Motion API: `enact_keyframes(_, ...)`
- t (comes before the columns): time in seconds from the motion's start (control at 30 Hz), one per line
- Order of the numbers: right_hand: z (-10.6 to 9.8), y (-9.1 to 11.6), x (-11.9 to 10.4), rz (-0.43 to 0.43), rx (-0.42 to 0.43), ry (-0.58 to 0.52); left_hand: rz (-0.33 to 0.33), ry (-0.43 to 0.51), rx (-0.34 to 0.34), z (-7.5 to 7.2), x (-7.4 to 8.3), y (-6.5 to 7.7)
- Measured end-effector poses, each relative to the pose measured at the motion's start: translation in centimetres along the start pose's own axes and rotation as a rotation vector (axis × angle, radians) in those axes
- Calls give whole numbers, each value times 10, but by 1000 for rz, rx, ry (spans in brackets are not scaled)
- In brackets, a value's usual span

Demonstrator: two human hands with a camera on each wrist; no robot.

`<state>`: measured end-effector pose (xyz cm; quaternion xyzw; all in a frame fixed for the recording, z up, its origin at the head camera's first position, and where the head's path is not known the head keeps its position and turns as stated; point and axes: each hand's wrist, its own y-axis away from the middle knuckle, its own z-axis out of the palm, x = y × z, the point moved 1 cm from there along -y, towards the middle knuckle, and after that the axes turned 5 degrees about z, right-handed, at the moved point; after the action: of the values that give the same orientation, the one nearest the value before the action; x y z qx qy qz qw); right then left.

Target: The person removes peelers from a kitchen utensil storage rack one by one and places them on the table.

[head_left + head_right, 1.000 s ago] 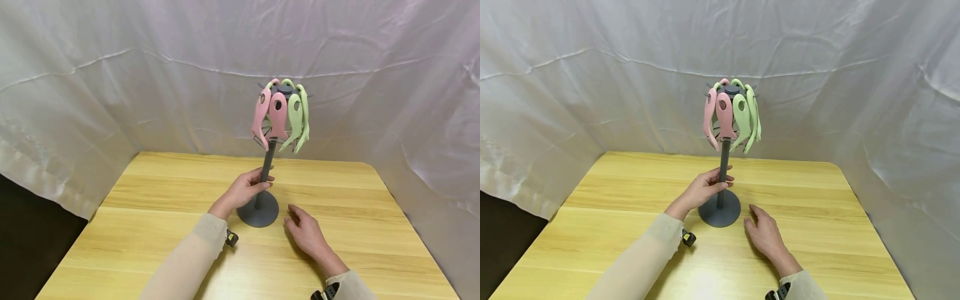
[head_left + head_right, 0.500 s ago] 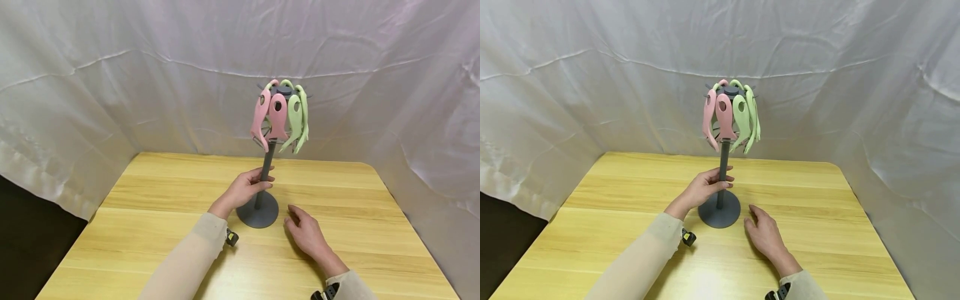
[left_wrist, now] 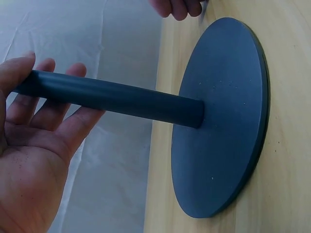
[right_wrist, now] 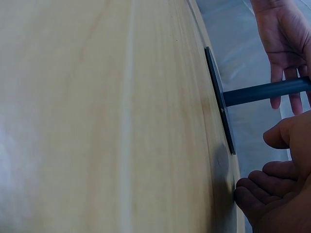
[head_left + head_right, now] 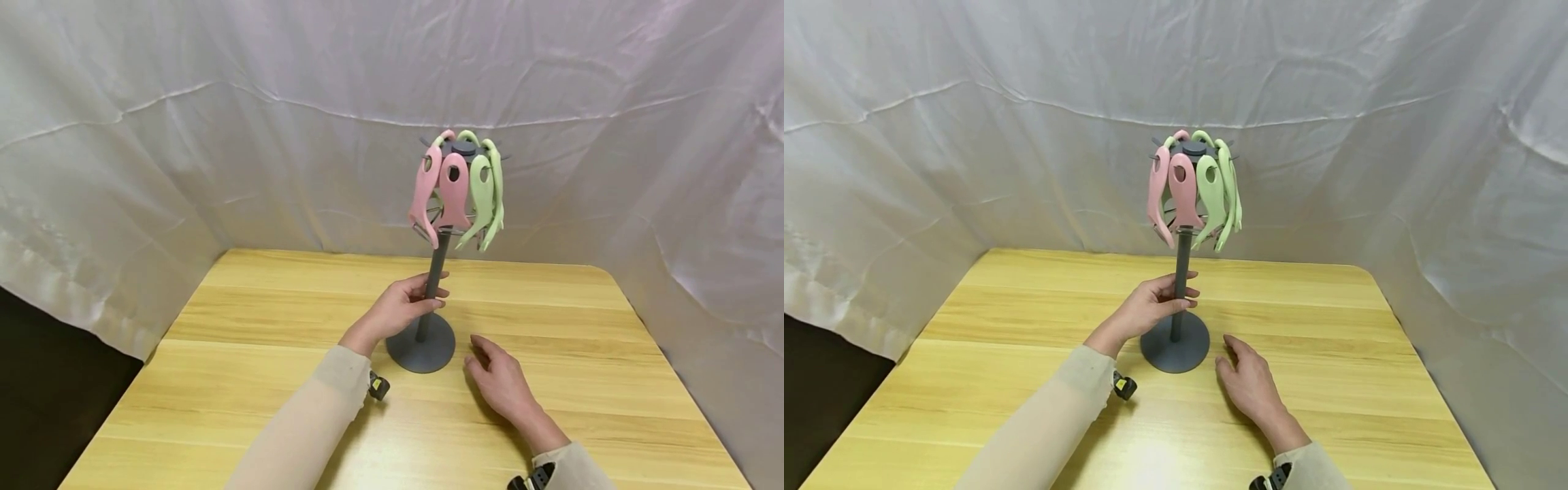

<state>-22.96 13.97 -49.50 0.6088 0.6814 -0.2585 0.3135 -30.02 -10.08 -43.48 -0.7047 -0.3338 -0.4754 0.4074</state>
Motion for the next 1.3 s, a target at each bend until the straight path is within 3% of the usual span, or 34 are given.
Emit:
enact_keyframes(0.43, -2, 3, -1, 3, -3, -17, 7, 30, -20, 1, 0, 0)
enact_keyframes(0.67, -13, 11, -11, -38, 33, -36, -6, 22, -21, 4, 0, 0)
enact_keyframes(1.03, -57, 23, -65, -303, 266, 27, -14, -13, 0, 4, 2, 6)
enact_keyframes(1.3, -96, 23, -118, -492, 503, 36, -19, -20, -3, 4, 4, 5)
